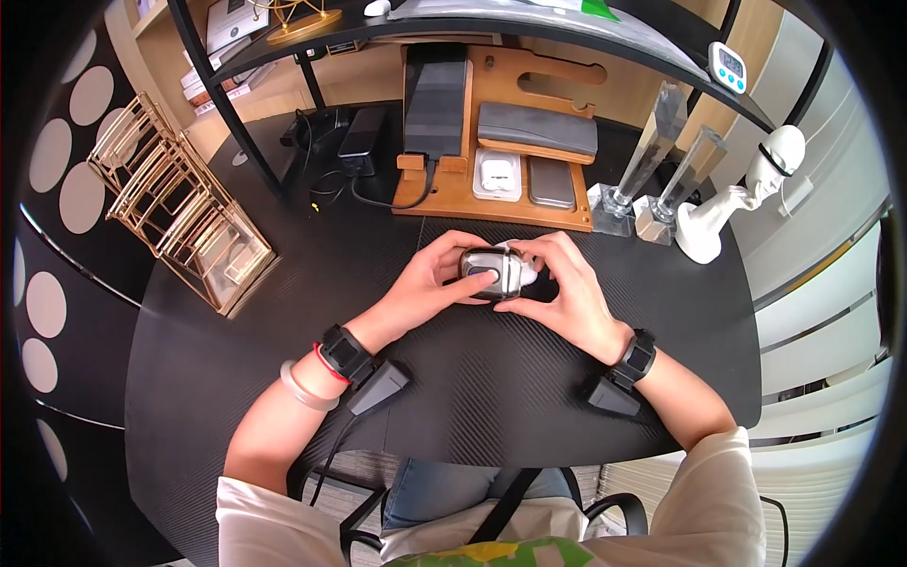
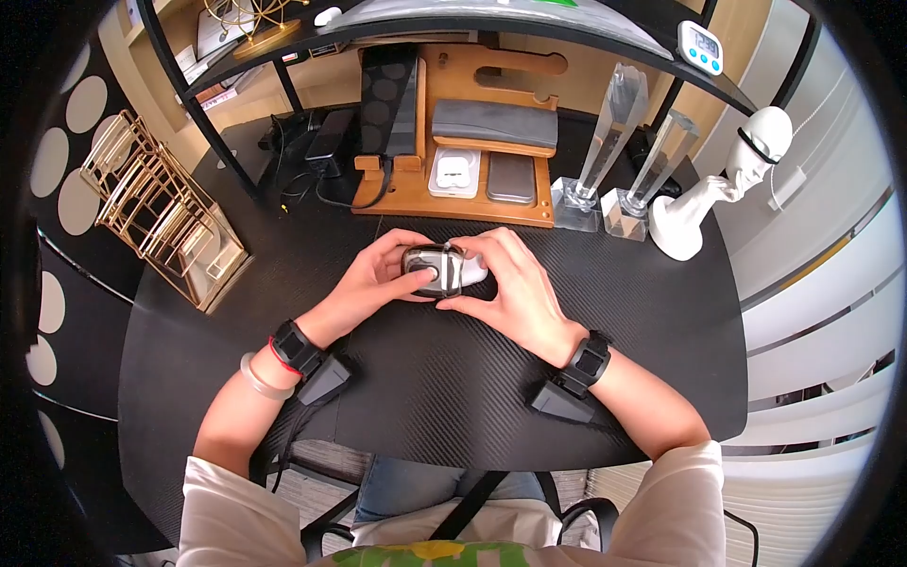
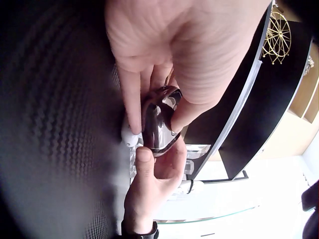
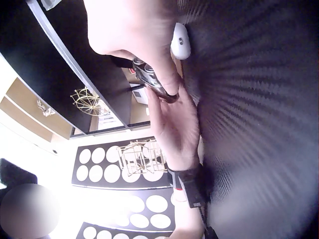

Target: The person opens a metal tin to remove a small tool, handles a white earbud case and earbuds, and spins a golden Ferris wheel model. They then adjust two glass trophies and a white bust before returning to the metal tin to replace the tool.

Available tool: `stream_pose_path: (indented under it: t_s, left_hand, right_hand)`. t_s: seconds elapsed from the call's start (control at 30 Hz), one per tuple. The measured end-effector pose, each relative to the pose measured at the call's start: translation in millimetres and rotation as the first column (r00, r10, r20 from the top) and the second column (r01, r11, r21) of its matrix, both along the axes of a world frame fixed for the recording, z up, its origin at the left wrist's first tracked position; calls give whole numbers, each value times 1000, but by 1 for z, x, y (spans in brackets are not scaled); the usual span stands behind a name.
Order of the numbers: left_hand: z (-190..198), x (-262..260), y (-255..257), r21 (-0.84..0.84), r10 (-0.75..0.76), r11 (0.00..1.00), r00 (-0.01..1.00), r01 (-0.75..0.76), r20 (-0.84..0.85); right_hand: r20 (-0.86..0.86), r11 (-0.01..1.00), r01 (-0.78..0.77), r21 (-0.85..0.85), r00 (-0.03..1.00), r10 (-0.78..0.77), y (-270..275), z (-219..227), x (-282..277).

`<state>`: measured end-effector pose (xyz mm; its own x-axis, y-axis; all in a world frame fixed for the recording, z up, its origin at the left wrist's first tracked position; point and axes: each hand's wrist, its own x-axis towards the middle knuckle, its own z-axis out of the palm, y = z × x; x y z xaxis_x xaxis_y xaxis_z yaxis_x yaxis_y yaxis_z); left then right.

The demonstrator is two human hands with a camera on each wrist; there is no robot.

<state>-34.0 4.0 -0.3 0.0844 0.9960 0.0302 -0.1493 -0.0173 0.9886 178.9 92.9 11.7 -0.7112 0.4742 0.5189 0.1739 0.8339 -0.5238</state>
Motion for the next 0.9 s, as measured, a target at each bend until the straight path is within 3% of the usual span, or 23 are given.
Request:
stream_pose_path:
  t_s: [0.37,0.53,0.9]
  left_hand:
    - [-4,0,1,33,-31,999,999,32,-23]
    - [2,-1,-1,5,2,1000,999,-1,-50]
    - [-1,-2,0,-5,24,1000,999,-24,-33]
  right_hand:
    - [-6,997,-43,-62,999,43,-2,-2,0]
    - [-109,973,-152,-175,985,134,2,-9,-1]
    - [-100,971,-181,-158,981,166,3,-8,0]
